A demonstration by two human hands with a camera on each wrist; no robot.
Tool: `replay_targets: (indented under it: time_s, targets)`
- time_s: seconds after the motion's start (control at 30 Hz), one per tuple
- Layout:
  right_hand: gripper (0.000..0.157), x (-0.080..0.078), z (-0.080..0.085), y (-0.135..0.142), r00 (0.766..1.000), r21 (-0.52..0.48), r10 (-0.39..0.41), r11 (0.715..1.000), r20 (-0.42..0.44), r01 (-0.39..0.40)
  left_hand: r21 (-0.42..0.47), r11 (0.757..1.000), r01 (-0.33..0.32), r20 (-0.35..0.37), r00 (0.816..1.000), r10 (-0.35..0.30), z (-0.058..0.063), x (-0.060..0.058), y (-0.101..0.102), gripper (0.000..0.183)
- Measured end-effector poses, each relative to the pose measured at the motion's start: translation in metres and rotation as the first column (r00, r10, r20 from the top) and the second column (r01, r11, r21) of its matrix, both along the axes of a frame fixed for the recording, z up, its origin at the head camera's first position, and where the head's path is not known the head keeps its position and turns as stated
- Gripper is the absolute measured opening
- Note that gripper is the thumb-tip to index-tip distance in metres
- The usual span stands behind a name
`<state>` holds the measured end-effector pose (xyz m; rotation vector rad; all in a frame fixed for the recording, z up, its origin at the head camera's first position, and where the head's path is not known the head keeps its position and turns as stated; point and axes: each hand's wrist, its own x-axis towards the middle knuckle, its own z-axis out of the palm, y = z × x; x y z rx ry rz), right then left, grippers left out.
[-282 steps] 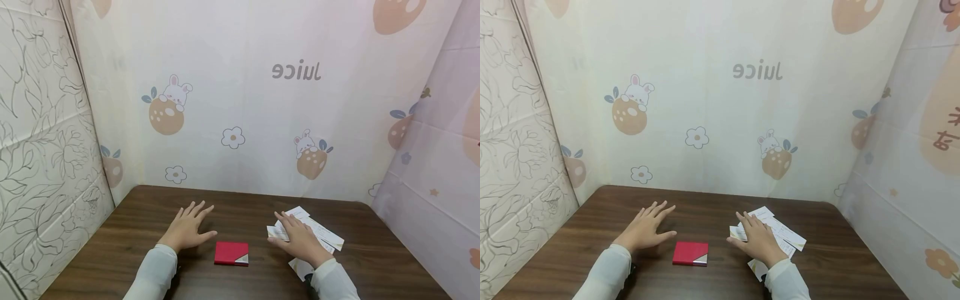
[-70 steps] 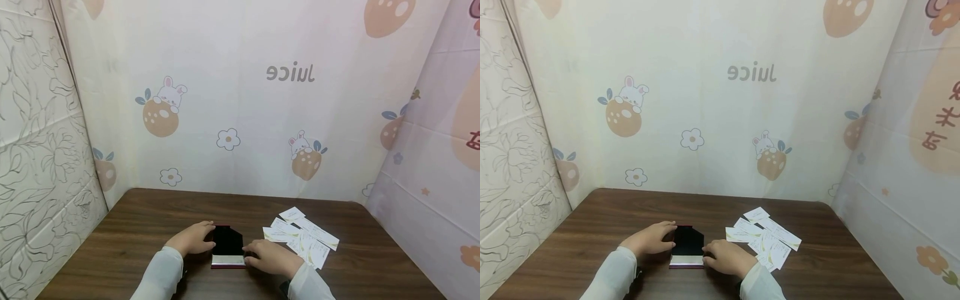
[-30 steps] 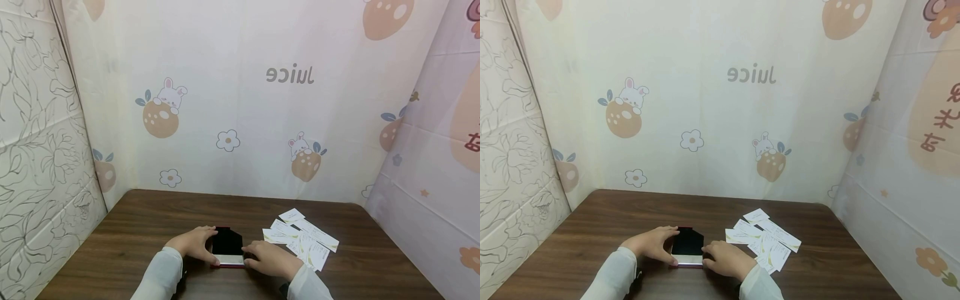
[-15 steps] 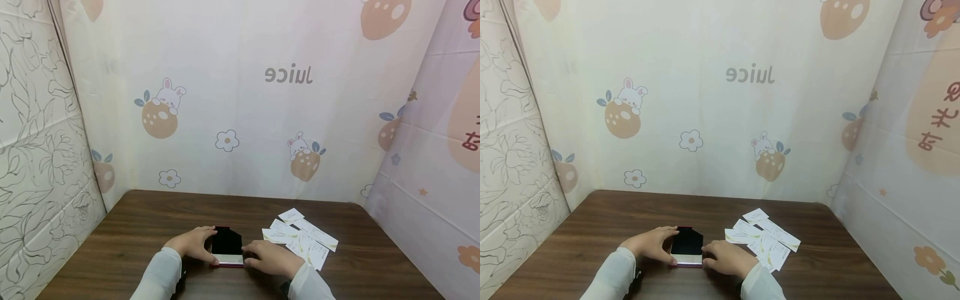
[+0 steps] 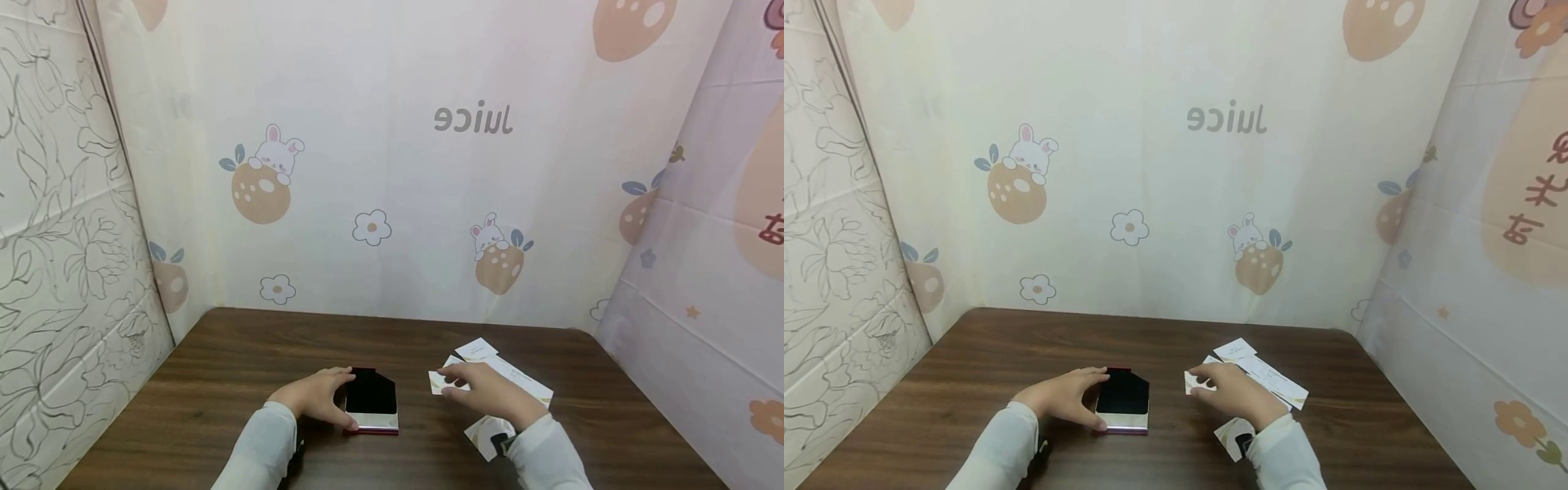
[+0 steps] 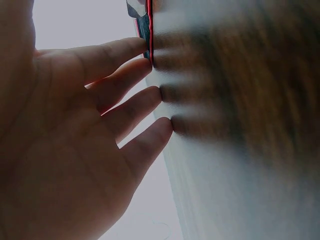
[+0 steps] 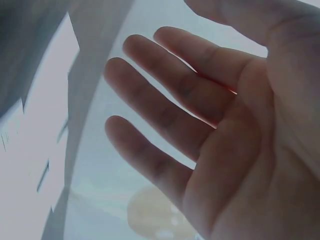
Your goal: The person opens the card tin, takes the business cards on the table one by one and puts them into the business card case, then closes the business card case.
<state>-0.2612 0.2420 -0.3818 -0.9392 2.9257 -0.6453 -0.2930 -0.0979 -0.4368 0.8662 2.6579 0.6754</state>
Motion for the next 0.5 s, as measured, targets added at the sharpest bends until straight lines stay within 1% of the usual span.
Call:
replay_targets:
  time_s: [0.17, 0.33, 0.5]
  targets:
    - [0.040, 0.003, 0.009, 0.023, 0.995, -0.015, -0.101, 0.995, 0.019, 0.102, 0.005, 1.000, 0.007, 0.000, 1.000, -0.007, 0.002, 0.002, 0.002, 0.096]
    - [0.044, 0.007, 0.013, 0.041, 0.986, -0.005, -0.163, 0.987, 0.047, 0.163, 0.009, 1.000, 0.008, 0.005, 1.000, -0.008, 0.003, 0.003, 0.002, 0.096]
    - [0.043, 0.008, 0.016, 0.055, 0.973, -0.006, -0.220, 0.975, 0.064, 0.221, 0.002, 1.000, 0.007, 0.002, 1.000, -0.007, 0.003, 0.002, 0.002, 0.095]
